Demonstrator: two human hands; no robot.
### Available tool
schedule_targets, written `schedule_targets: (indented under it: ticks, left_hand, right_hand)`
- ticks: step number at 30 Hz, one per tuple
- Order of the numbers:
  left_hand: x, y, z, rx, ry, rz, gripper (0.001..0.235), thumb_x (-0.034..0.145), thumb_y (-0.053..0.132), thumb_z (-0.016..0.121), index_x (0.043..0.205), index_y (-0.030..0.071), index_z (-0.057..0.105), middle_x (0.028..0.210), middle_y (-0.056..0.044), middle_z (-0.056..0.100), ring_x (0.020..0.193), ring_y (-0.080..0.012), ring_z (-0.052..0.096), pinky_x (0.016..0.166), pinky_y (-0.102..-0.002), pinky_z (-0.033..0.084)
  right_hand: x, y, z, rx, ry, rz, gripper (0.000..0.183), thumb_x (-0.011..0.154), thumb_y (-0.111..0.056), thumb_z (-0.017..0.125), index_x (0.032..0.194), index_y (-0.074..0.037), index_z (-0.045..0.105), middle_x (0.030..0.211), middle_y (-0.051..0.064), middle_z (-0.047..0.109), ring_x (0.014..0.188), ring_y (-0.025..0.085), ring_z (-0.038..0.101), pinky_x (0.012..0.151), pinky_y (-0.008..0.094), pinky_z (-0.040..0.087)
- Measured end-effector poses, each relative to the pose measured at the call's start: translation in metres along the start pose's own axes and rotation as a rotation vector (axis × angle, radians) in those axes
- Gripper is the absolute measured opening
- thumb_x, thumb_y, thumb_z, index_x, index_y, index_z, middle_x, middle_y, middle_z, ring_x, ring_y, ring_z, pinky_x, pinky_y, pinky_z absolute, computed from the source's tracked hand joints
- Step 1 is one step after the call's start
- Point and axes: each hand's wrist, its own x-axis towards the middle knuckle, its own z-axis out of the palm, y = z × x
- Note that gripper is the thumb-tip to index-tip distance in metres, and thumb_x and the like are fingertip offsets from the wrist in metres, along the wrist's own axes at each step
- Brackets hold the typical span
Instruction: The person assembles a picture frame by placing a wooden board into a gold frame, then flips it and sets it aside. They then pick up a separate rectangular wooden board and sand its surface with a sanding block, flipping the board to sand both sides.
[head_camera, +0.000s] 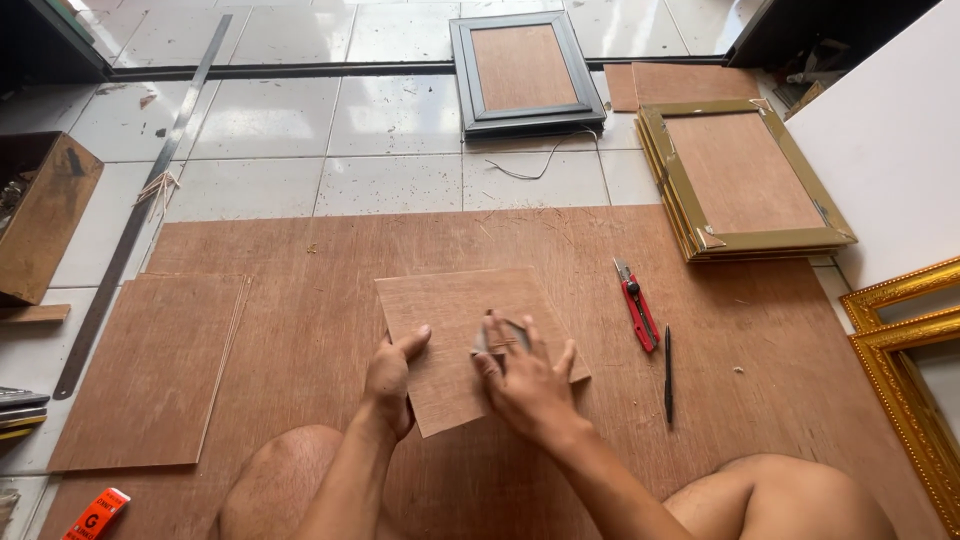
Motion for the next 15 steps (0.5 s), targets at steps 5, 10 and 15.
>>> schedule_targets:
  ticks: [5,10,15]
  left_hand:
    - [-0.001,-0.010,0.018,0.047,-0.002,-0.063,0.043,0.101,0.017,0.069,0.141,0.007,0.060,0.127,-0.017,0.075,0.111,-0.0370,0.073,0.094,-0.055,0.063]
    - [0.014,-0.016,0.011,0.144,-0.067,-0.046,0.038,0.099,0.016,0.070,0.136,0.007,0.063,0.122,-0.017,0.077,0.104,-0.0341,0.072,0.090,-0.050,0.061]
    - [0.007,-0.011,0.007,0.208,-0.103,-0.068,0.038,0.100,0.014,0.067,0.137,0.007,0.064,0.128,-0.016,0.077,0.113,-0.0351,0.073,0.098,-0.053,0.061]
  right_hand:
    - [0.031,0.059,-0.003,0.047,0.063,0.253,0.092,0.096,-0.078,-0.001,0.180,-0.039,-0.003,0.190,-0.013,0.003,0.176,0.029,-0.004,0.131,0.083,-0.011]
    - [-0.006,-0.002,-0.009,0.054,-0.030,0.107,0.089,0.096,-0.073,-0.003,0.179,-0.041,-0.009,0.191,-0.020,-0.013,0.175,0.022,-0.020,0.132,0.079,-0.018]
    - [0.022,0.036,-0.004,0.149,0.109,0.151,0.094,0.090,-0.079,-0.009,0.177,-0.044,-0.006,0.191,-0.010,0.005,0.175,0.025,-0.009,0.131,0.078,-0.020]
